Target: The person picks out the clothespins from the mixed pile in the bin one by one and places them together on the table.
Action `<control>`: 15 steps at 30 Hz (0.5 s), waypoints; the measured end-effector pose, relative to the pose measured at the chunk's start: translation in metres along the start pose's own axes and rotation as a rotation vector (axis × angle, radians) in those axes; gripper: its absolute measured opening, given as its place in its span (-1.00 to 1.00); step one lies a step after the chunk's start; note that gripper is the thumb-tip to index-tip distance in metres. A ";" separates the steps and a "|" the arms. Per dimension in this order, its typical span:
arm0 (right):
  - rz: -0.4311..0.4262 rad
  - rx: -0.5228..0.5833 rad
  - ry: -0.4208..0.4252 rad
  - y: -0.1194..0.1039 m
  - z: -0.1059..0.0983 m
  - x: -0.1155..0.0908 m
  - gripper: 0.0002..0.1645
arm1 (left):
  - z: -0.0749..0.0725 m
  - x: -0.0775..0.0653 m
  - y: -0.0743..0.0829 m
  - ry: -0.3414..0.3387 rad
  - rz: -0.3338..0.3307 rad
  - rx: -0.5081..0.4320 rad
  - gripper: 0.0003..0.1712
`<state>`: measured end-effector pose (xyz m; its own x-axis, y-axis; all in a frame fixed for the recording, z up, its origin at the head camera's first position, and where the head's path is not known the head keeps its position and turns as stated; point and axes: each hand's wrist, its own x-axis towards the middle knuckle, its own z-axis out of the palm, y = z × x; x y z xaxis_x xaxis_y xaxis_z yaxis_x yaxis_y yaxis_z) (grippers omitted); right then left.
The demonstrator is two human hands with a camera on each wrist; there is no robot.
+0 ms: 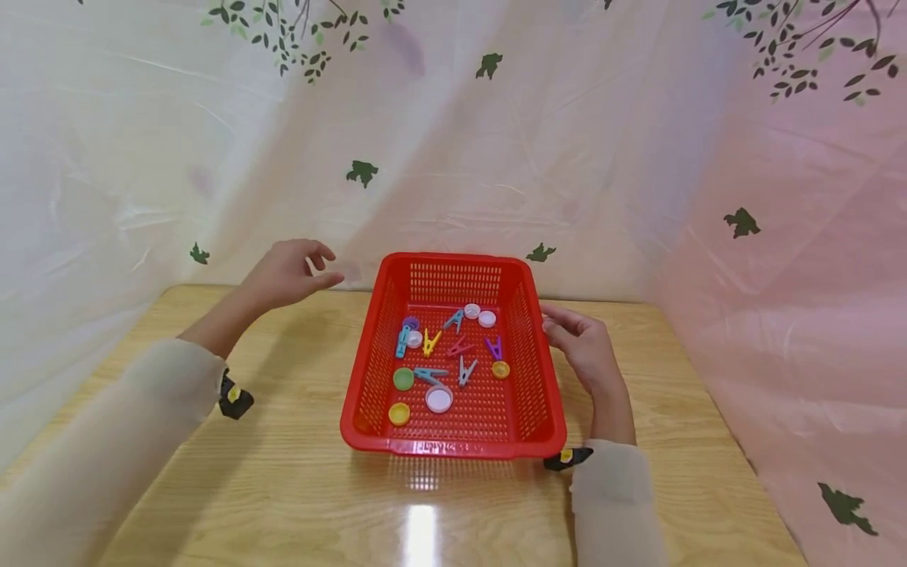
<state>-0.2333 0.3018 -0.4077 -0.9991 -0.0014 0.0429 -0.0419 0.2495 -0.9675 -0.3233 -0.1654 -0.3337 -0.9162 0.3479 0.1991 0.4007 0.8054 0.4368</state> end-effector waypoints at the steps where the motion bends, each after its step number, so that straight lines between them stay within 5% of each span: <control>1: 0.003 0.001 0.000 0.000 0.000 0.000 -0.35 | 0.003 0.002 0.007 -0.001 0.017 -0.002 -0.51; 9: 0.022 0.015 -0.002 0.000 -0.003 -0.001 -0.34 | 0.026 0.014 0.050 -0.050 0.156 0.029 -0.50; 15: 0.005 0.012 -0.031 -0.001 -0.004 0.000 -0.34 | 0.043 0.023 0.065 -0.091 0.343 0.111 -0.58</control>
<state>-0.2334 0.3050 -0.4056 -0.9991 -0.0305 0.0301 -0.0365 0.2375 -0.9707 -0.3182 -0.0844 -0.3382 -0.7277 0.6440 0.2360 0.6858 0.6798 0.2599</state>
